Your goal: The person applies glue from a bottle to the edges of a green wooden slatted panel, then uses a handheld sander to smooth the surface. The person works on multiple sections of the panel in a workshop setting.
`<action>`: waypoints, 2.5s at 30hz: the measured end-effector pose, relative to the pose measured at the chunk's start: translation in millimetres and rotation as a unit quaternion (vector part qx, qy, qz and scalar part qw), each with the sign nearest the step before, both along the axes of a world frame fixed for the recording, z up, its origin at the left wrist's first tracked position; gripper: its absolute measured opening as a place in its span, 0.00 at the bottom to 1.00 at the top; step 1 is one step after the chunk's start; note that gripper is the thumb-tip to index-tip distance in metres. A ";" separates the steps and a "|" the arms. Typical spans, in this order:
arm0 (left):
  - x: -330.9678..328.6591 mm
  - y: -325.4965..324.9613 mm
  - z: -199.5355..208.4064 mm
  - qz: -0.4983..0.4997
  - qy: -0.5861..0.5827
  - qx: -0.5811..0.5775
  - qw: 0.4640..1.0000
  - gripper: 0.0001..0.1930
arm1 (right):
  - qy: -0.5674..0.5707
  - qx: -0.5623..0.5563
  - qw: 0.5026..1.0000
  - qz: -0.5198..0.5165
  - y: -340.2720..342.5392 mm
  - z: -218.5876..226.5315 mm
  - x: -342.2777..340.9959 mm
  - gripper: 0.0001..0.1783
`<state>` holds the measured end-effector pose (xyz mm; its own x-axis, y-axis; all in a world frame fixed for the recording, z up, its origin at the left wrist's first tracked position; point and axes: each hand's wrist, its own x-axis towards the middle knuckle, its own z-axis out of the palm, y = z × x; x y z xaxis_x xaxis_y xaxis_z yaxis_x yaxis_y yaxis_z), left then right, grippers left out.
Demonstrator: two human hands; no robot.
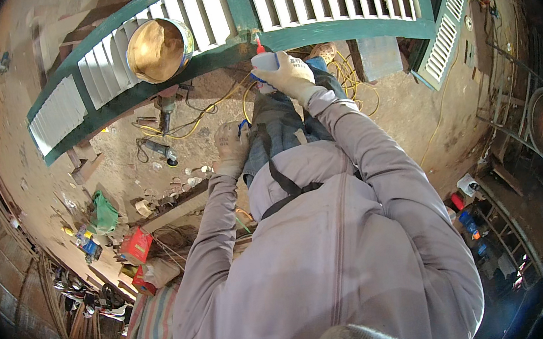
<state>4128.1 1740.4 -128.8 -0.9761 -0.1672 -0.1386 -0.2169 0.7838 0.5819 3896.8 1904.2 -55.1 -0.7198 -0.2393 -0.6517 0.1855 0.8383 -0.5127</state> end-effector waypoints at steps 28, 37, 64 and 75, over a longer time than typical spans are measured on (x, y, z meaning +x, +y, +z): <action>-1.5 4.3 -0.1 0.043 -0.025 0.047 0.998 0.12 | 0.002 0.035 0.999 -0.030 -5.0 10.4 -7.1 0.45; -50.8 -11.9 33.9 0.122 0.122 -0.008 0.985 0.23 | 0.024 -0.020 0.999 -0.008 6.3 3.0 10.1 0.47; -226.8 53.7 118.2 0.056 0.089 -0.138 0.985 0.17 | 0.156 -0.042 0.973 -0.163 217.3 77.5 11.6 0.40; -314.9 181.1 82.3 0.055 0.053 -0.199 0.977 0.17 | 0.181 -0.095 0.972 -0.117 408.5 56.6 -66.0 0.40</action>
